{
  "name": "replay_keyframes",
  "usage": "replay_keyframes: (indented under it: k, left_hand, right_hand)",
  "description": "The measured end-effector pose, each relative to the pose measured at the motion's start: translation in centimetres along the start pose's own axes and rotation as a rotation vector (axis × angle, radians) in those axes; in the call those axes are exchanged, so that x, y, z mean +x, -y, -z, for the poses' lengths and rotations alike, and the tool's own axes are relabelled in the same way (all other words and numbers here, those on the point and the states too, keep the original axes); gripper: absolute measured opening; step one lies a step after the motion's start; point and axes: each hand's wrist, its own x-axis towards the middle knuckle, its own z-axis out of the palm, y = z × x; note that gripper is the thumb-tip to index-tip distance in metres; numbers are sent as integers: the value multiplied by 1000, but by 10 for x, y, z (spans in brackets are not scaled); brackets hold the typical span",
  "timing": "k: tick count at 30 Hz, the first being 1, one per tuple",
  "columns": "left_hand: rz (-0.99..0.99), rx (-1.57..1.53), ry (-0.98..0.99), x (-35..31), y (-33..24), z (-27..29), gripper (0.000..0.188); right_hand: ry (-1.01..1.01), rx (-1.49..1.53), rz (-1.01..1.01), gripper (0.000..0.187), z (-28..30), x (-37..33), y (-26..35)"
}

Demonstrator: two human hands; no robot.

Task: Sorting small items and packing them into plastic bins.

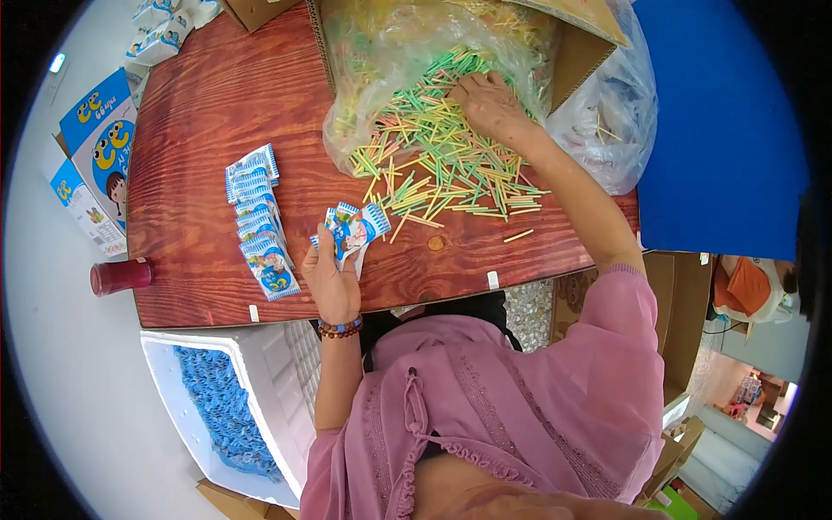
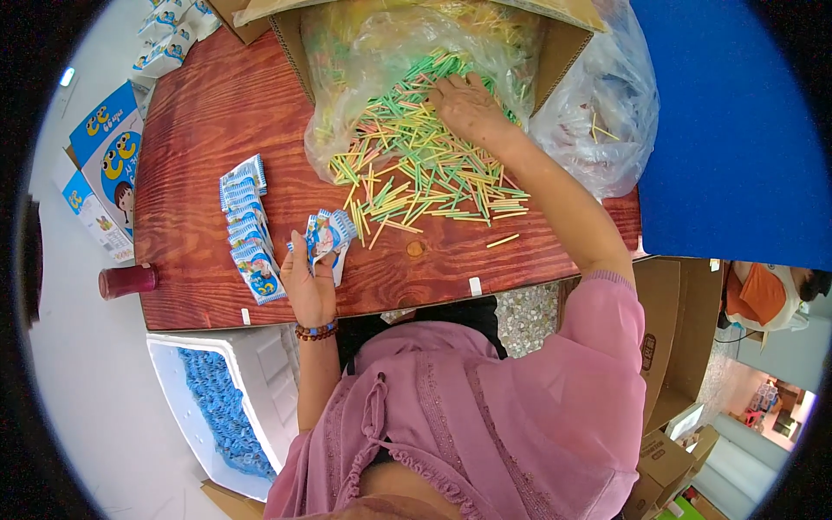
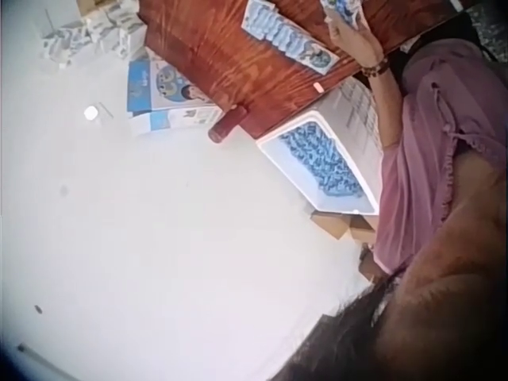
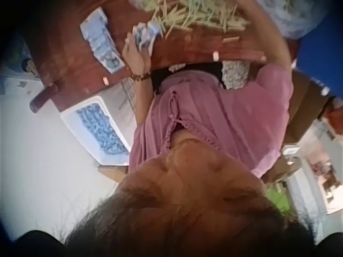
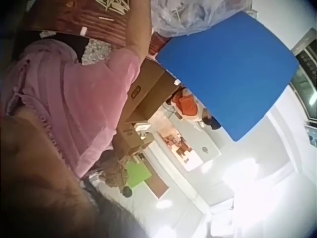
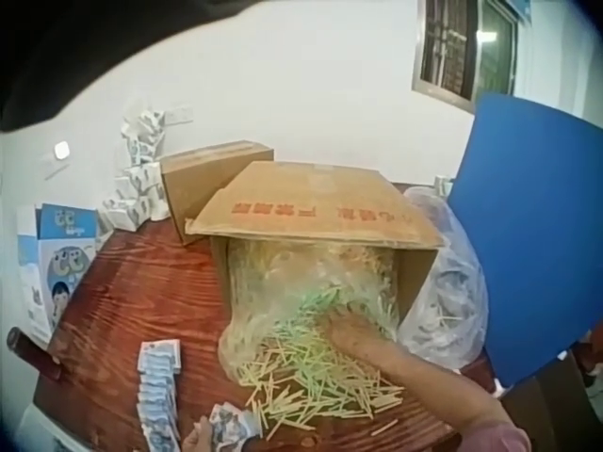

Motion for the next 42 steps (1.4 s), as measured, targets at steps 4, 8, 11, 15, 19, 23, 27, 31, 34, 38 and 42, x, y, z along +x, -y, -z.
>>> replay_keyframes:
  k: [4,8,11,15,19,23,27,31,34,38,42]
  left_hand:
    - [19,3,3,-3,2,-3,17]
    - [39,-11,24,-2,5,-6,17]
    - [40,-22,23,-1,4,-5,17]
    - [49,-14,10,1,5,-2,18]
    - [36,-21,46,-3,4,-11,18]
    - [50,-26,56,-1,4,-9,17]
    - [54,-47,13,-1,4,1,16]
    - [74,-58,69,-3,7,-12,16]
    - [79,-21,94,-4,8,-11,15]
    - [65,-28,54,-2,9,-9,14]
    - [81,-26,64,-3,9,-11,16]
  right_hand:
    - [-9,-122,114,21,0,6,11]
    - [-34,-195,208,16,-7,7,12]
    - [49,-132,183,18,-5,6,5]
    - [70,-77,103,19,-6,8,2]
    - [76,-142,165,20,-10,9,6]
    - [155,79,41,23,-10,3,-7]
    - [316,260,-79,23,27,0,6]
    - [-267,1276,-396,18,-31,-16,11]
    - [-397,1606,-442,11,-48,-21,35]
    - [-462,1802,-515,11,-47,-20,54]
    - [-482,1863,-546,12,-43,-19,56]
